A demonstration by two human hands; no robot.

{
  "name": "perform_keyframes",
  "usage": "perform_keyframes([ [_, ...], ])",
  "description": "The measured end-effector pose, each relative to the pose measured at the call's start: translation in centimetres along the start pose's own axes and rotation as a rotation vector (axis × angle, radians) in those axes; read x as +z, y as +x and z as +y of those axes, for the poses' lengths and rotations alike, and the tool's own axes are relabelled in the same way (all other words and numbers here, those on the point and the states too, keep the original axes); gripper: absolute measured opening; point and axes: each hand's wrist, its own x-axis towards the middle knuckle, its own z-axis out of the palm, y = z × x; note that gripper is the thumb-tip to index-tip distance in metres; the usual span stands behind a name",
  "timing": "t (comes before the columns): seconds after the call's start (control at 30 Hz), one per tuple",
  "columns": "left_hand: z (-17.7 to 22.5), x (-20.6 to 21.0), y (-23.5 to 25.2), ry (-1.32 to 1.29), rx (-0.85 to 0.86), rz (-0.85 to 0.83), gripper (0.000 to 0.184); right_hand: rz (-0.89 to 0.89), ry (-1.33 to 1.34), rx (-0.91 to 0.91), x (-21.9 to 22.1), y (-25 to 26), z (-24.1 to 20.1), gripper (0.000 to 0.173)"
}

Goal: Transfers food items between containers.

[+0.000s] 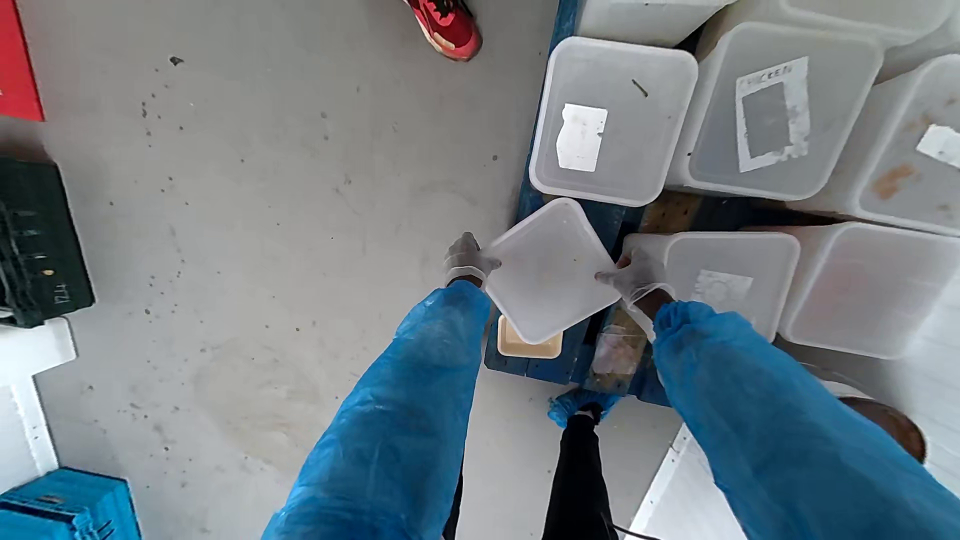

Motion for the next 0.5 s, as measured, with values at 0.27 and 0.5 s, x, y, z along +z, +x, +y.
perform_keyframes([
  [0.27,-0.8,0.6,-0.2,-0.053,-0.039,-0.011,0.06,0.016,0.036,0.125,0.8,-0.9,0.7,0.058],
  [0.5,-1.2,1.0,-0.6,-0.11,-0.078,-0.018,0.061,0.102,0.074,0.138,1.5,-2.1,-0.5,0.05],
])
